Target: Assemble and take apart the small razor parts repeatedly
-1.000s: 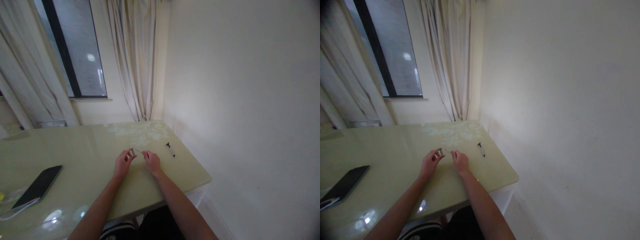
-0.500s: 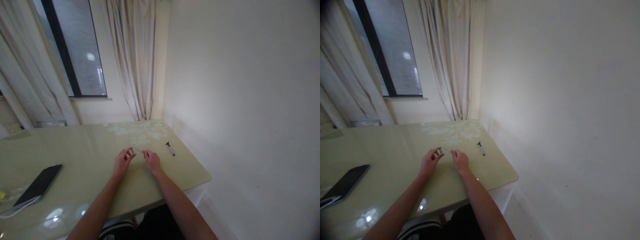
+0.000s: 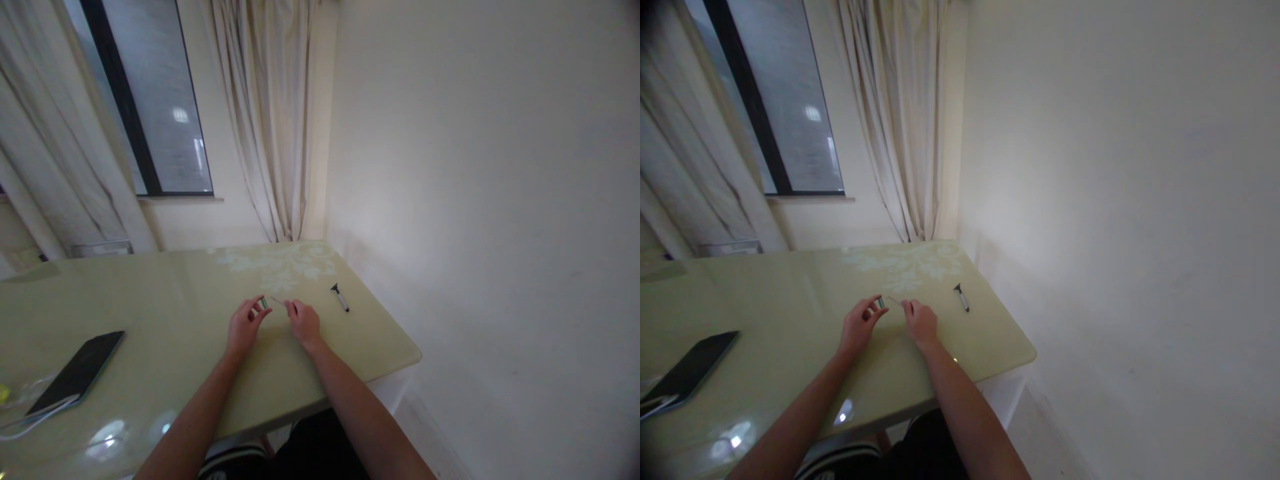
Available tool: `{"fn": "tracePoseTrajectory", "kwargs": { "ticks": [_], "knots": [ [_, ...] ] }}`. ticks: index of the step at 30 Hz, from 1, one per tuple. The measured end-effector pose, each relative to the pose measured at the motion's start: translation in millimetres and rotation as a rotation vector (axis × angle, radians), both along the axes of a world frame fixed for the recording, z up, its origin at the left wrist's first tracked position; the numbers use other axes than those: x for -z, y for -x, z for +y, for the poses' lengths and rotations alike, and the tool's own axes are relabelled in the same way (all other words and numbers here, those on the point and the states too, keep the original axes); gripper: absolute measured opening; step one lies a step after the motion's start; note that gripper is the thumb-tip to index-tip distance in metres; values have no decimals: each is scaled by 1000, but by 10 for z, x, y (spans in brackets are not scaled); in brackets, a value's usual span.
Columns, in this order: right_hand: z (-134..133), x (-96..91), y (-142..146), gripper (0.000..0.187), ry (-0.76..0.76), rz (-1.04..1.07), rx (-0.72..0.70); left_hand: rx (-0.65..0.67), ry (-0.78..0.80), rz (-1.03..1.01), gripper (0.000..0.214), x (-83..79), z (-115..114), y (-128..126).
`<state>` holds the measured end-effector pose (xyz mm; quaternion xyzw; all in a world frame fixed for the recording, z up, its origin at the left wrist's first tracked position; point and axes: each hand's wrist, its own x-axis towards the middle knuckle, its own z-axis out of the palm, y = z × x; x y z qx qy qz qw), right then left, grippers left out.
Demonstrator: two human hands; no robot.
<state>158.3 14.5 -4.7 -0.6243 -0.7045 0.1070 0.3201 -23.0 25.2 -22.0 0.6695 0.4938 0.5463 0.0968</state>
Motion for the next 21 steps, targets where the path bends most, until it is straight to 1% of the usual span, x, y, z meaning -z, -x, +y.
{"fn": "tracePoseTrajectory", "kwargs": {
  "ticks": [3, 4, 6, 8, 10, 13, 15, 16, 18, 21],
  "knots": [
    [-6, 1, 5, 48, -10, -25, -40, -1, 17, -8, 48, -22, -11, -5],
    [-5, 5, 3, 48, -16, -34, -25, 1, 22, -10, 48, -28, -14, -6],
    [6, 17, -12, 48, -25, -24, 54, 4, 20, -16, 48, -35, -20, -7],
    [34, 23, -47, 48, -46, 36, 135, 4, 10, -23, 48, -36, -24, -9],
    [82, 11, -105, 47, -100, 131, 172, 8, 7, -20, 47, -32, -27, -10],
    [189, -51, -252, 43, -267, 291, 182, 21, 17, -6, 47, -23, -32, -12],
    [271, -108, -417, 42, -386, 347, 183, 35, 23, 2, 46, -18, -35, -15],
    [308, -136, -527, 42, -422, 341, 179, 47, 26, 8, 45, -14, -36, -18],
    [364, -175, -802, 42, -454, 281, 201, 80, 48, 20, 44, 1, -34, -33],
    [380, -171, -1303, 43, -442, 163, 235, 163, 129, 35, 43, 37, -24, -99]
  ]
}}
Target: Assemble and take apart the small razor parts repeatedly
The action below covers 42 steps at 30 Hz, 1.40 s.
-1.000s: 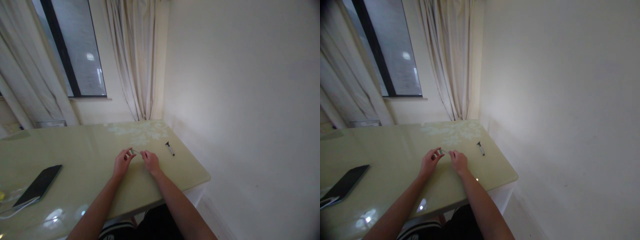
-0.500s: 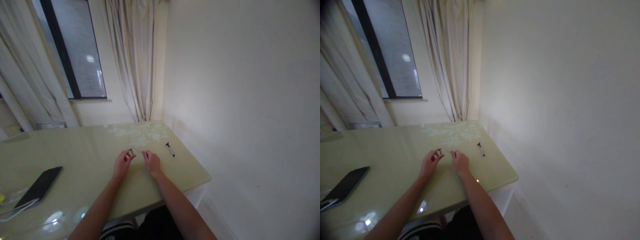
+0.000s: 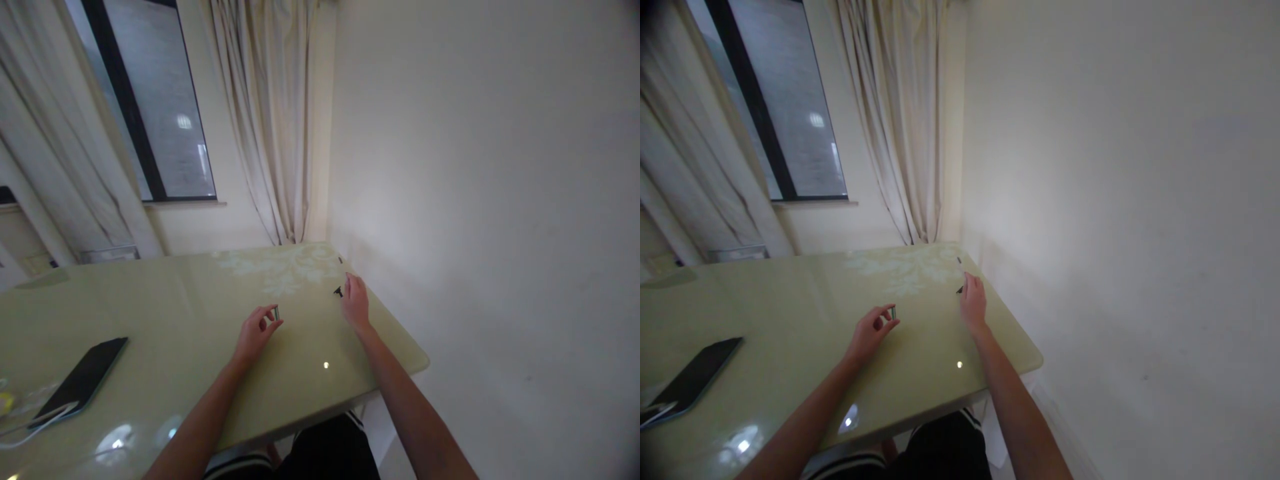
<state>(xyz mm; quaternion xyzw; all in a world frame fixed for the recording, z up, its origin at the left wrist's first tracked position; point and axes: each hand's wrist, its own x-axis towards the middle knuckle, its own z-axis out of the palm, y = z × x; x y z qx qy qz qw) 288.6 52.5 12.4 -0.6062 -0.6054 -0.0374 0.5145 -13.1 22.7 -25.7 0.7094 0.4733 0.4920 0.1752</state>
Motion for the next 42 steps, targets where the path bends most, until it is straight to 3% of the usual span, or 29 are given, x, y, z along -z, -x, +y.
{"fn": "tracePoseTrajectory", "kwargs": {
  "ticks": [3, 6, 8, 11, 18, 24, 28, 35, 42],
  "knots": [
    [-34, 98, -449, 43, 38, -25, 35, 112, 128, 86, 43, 7, 13, -153],
    [-44, 256, -689, 45, 110, 63, 47, 188, 280, 337, 38, -59, 56, -408],
    [-25, 353, -729, 45, 178, 126, 49, 167, 359, 454, 38, -123, 127, -620],
    [11, 442, -690, 42, 210, 150, 23, 131, 441, 473, 40, -189, 299, -953],
    [-9, 458, -633, 32, 207, 110, 9, -71, 588, 423, 44, -208, 535, -1479],
    [-26, 446, -622, 29, 176, 107, 7, -162, 537, 389, 51, -160, 459, -1523],
    [4, 445, -599, 32, 188, 52, 30, -162, 508, 390, 44, -135, 442, -1503],
    [14, 483, -560, 41, 314, -158, 144, -146, 505, 408, 39, -129, 501, -1523],
    [-31, 466, -530, 36, 419, -275, 197, -126, 498, 428, 49, -95, 539, -1508]
  ]
}}
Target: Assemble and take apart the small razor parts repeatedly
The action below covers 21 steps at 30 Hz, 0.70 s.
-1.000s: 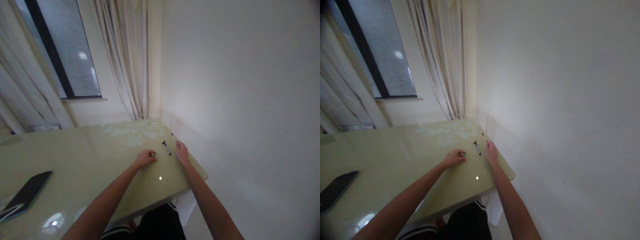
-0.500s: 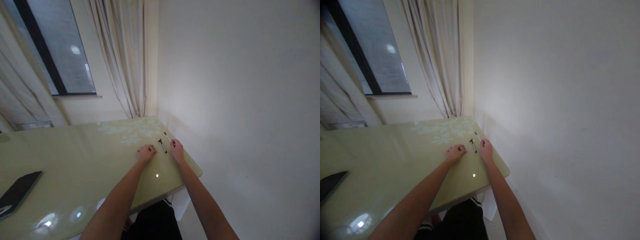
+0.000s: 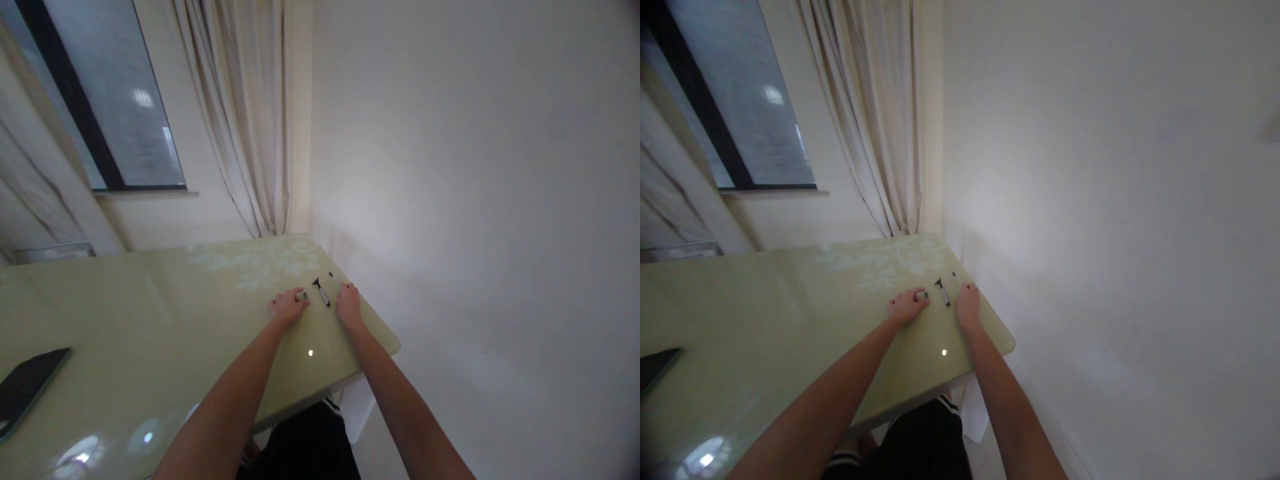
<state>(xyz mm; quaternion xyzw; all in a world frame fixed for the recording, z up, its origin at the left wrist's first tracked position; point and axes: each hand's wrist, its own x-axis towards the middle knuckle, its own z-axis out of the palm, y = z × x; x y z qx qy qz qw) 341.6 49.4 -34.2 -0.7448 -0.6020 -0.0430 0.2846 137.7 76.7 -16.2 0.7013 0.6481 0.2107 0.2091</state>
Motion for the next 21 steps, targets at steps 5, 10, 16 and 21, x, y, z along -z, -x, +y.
{"fn": "tracePoseTrajectory", "kwargs": {
  "ticks": [5, 10, 16, 21],
  "knots": [
    [-14, -10, 12, 37, 44, -56, -5, -22, 5, -4, 37, -12, -7, -7],
    [-3, -12, 15, 38, 56, -92, -31, -26, 2, -11, 36, -26, -36, -17],
    [41, 41, 23, 38, 3, -131, -35, -26, -2, -36, 37, -18, -38, -8],
    [24, 63, 24, 39, -66, -122, -44, -20, -5, -94, 42, -5, -12, 2]
  ]
}}
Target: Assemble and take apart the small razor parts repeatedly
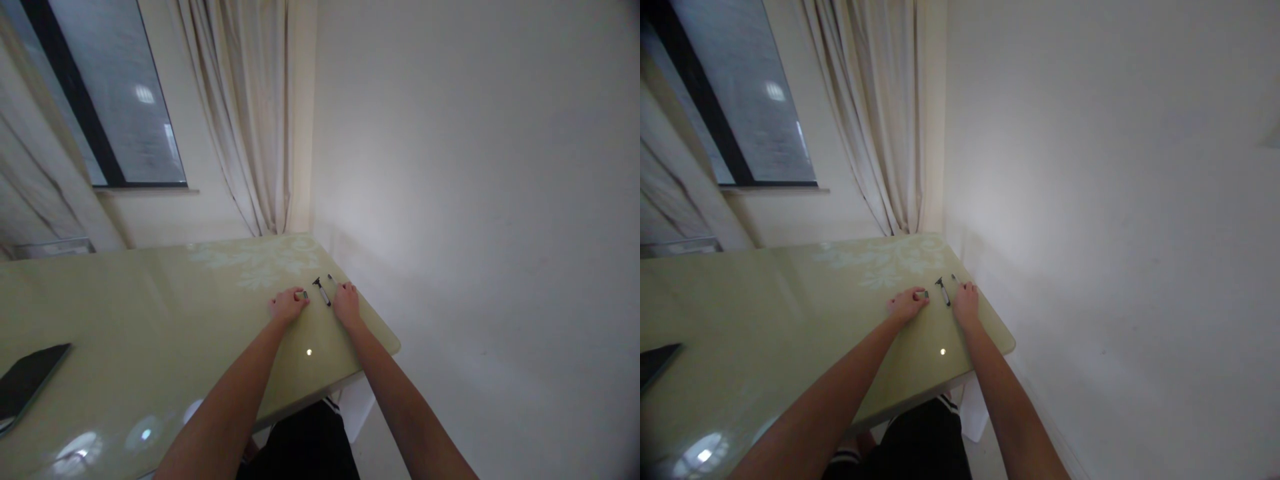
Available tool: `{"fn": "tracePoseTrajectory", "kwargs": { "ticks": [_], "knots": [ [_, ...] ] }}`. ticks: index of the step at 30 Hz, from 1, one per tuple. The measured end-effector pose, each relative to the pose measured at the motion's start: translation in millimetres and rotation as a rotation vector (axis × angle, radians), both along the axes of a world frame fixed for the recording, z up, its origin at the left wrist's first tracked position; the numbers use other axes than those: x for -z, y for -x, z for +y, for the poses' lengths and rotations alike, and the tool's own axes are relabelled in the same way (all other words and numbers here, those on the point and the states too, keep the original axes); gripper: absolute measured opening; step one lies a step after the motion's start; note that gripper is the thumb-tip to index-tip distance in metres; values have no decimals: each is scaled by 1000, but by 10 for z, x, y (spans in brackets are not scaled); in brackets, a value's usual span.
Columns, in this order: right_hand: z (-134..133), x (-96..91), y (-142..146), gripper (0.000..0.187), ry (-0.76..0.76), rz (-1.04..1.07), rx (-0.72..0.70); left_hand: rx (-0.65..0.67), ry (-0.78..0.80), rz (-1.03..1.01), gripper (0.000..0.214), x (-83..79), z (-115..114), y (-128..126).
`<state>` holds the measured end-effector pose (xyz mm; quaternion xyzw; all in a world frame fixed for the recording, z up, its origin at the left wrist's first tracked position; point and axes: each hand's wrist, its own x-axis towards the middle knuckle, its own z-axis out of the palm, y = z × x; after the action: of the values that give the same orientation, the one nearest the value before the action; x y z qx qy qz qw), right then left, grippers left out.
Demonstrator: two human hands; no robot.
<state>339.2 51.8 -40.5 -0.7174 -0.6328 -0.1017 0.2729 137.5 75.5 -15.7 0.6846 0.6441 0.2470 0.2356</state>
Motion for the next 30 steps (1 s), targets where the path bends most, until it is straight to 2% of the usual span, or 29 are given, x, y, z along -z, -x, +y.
{"fn": "tracePoseTrajectory", "kwargs": {
  "ticks": [3, 6, 9, 12, 14, 16, 20, 24, 27, 30],
  "knots": [
    [-53, -64, 16, 36, 20, 42, -4, 25, -3, -75, 38, -23, 4, 66],
    [-105, -154, 33, 35, 1, 57, -1, 120, -22, -185, 32, -63, -58, 234],
    [-139, -223, 41, 29, -37, 79, 17, 228, -44, -290, 36, -81, -224, 491],
    [-173, -258, 67, 22, -67, 84, -84, 287, -50, -370, 45, -62, -448, 765],
    [-201, -275, 127, 22, -71, 52, -224, 259, -66, -438, 50, -42, -582, 906],
    [-220, -305, 238, 23, -56, -5, -373, 178, -75, -538, 50, -32, -676, 989],
    [-168, -426, 595, 20, 7, -132, -577, 114, -75, -623, 46, -31, -731, 1002],
    [-59, -506, 988, 20, 71, -131, -597, 113, -153, -621, 55, 24, -681, 986],
    [-57, -436, 1190, 26, 106, -80, -539, 98, -170, -620, 63, 83, -634, 1000],
    [-122, -321, 1247, 29, 119, -47, -508, 103, -174, -605, 66, 101, -611, 1010]
  ]
}}
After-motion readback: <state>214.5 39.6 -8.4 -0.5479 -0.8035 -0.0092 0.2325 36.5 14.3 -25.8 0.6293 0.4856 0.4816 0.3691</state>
